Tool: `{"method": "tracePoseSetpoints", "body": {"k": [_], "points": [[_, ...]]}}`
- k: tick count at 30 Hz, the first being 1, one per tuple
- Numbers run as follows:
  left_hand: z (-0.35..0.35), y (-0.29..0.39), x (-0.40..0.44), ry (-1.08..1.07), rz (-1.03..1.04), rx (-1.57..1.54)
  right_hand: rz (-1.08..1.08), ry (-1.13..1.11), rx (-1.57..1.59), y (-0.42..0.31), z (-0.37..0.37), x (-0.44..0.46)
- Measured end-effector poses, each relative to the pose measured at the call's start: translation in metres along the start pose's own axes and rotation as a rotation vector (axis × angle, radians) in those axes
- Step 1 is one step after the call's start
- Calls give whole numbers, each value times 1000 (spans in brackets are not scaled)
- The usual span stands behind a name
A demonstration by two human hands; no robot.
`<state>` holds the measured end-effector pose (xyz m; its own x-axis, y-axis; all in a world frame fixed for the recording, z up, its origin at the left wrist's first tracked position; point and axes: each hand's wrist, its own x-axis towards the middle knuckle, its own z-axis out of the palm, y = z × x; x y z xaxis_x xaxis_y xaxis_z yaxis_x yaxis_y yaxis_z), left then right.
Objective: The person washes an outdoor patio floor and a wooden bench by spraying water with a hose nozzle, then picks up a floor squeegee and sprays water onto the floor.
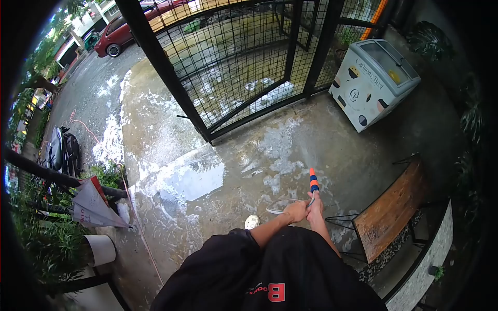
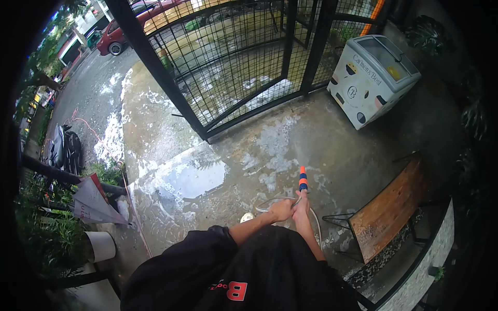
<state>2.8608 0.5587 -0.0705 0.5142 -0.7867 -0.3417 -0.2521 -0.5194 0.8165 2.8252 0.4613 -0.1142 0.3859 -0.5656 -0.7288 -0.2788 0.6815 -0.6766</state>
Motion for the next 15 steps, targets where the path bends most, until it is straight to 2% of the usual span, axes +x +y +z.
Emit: {"method": "tracePoseSetpoints", "body": {"k": [11,13,15], "points": [[-10,-7,-15,81,4,8,23,-52,-37,-8,22,-33],[-15,-2,-21,100,13,11,-1,-165,-146,-7,13,-28],[-22,3,-28,92,-16,28,-20,-169,-116,2,17,-21]]}}
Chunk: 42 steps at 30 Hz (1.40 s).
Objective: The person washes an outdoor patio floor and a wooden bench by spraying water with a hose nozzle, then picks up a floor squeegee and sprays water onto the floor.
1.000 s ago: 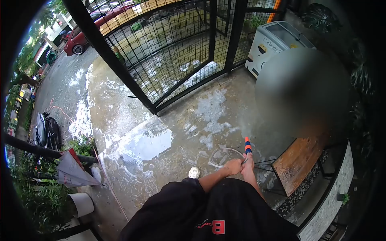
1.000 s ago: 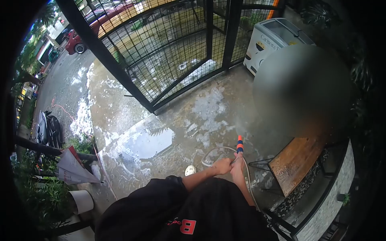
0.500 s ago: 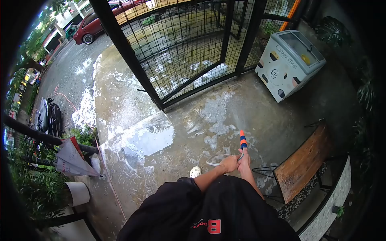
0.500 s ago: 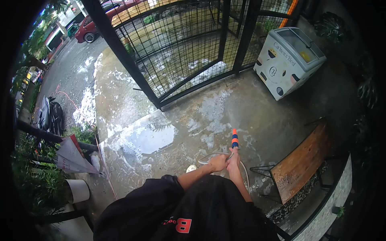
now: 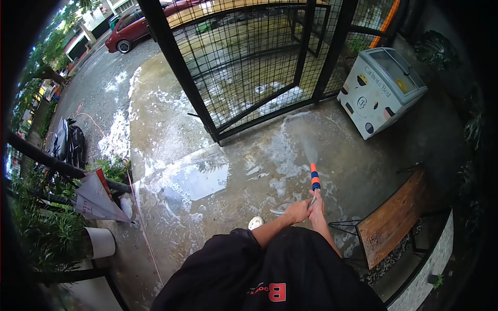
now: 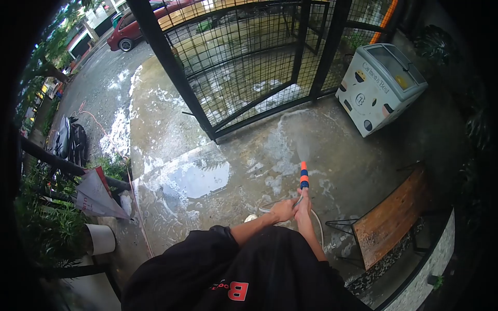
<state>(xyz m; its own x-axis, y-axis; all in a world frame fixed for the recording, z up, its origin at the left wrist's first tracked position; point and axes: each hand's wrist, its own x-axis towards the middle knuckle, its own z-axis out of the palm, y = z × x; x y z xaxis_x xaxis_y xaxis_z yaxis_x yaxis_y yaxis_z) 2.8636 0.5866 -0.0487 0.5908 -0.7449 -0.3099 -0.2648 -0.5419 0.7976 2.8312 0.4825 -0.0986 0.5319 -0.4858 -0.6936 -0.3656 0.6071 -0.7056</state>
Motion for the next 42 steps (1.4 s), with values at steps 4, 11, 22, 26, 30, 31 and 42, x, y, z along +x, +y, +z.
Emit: {"method": "tracePoseSetpoints", "body": {"k": [4,11,22,26,30,31,42], "points": [[0,-3,-3,12,-13,1,-54,-12,48,7,2,8],[7,-12,-5,64,-21,-6,-8,-29,23,8,6,3],[13,0,-10,65,27,27,-29,-21,65,12,-10,1],[12,5,-11,34,44,3,6,2,94,16,-18,3],[7,7,-15,-68,76,-9,-34,139,83,20,-20,-6],[18,-4,-8,-80,68,-7,-37,138,127,20,-22,-9],[45,25,-6,-340,140,70,23,434,349,31,-76,-24]]}}
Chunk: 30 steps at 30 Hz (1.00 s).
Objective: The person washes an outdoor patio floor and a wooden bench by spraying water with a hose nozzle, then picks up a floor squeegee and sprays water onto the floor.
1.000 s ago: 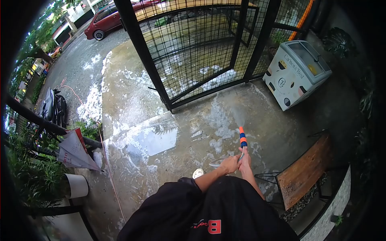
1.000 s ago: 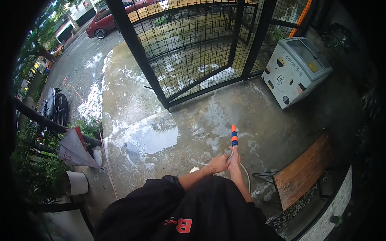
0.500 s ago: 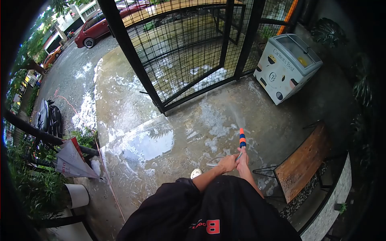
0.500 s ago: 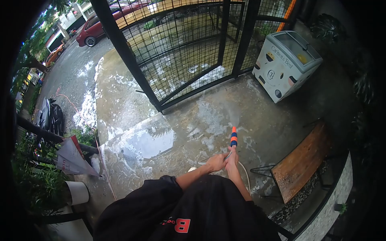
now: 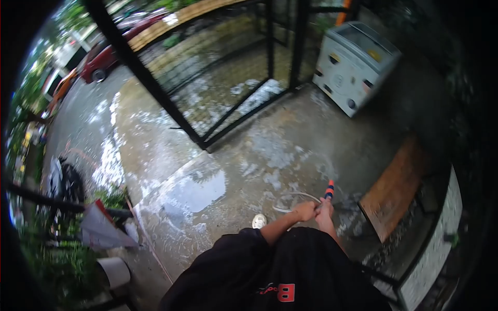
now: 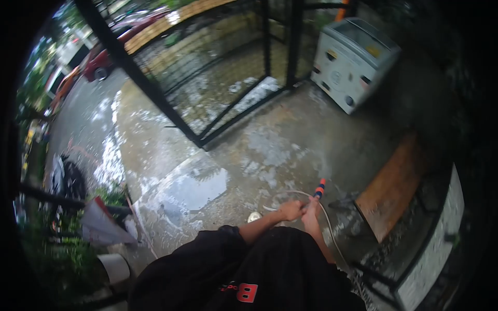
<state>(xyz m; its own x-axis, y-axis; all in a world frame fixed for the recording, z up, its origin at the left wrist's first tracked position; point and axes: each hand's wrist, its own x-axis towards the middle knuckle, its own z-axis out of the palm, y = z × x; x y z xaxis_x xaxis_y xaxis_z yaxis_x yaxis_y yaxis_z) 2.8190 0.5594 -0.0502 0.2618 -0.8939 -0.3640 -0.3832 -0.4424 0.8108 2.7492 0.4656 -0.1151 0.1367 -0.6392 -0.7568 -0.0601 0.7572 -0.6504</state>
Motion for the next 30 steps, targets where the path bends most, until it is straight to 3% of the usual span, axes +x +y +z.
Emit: {"method": "tracePoseSetpoints", "body": {"k": [7,9,12,20,30], "points": [[50,15,26,-136,84,112,64,157,116,22,-73,46],[61,20,26,-160,94,130,54,146,199,60,-106,90],[64,34,21,-221,41,137,130,112,152,46,-116,73],[64,7,13,-73,-98,163,61,18,80,4,-49,-4],[5,-39,-18,207,-232,55,114,-268,-57,47,23,18]]}}
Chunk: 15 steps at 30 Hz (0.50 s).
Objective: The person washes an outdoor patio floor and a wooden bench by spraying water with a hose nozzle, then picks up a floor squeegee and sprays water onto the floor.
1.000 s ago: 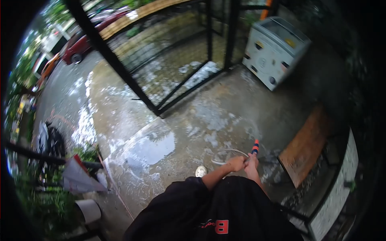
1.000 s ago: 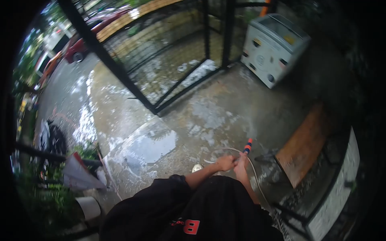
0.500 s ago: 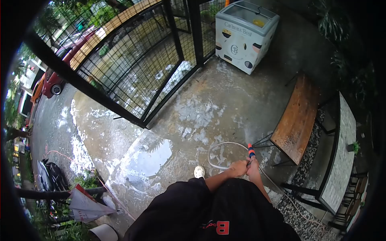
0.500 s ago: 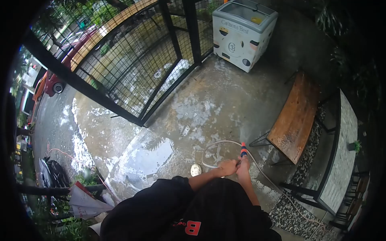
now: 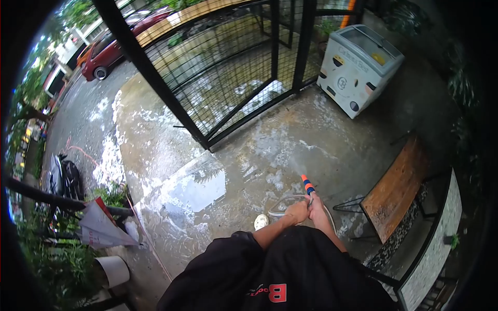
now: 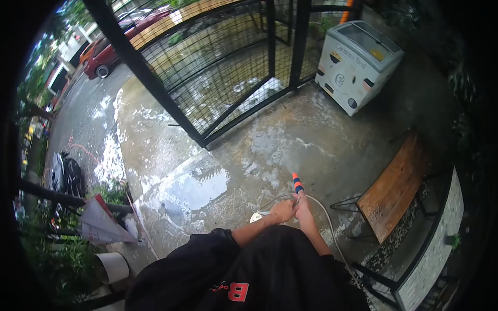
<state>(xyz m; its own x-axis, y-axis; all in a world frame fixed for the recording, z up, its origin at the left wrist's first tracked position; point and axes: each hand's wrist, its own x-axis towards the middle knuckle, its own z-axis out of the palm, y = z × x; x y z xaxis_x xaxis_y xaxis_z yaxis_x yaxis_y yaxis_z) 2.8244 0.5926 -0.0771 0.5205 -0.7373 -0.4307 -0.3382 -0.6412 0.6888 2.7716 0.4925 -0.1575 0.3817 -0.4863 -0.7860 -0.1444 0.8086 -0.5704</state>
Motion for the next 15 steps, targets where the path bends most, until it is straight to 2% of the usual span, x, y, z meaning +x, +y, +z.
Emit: {"method": "tracePoseSetpoints", "body": {"k": [5,8,15], "points": [[-26,-17,-9,89,-23,-57,84,-184,-177,12,32,27],[-41,-19,-15,104,-69,-66,148,-117,-188,-2,64,-2],[-50,-32,-14,75,-72,-82,123,-171,-248,-2,81,-13]]}}
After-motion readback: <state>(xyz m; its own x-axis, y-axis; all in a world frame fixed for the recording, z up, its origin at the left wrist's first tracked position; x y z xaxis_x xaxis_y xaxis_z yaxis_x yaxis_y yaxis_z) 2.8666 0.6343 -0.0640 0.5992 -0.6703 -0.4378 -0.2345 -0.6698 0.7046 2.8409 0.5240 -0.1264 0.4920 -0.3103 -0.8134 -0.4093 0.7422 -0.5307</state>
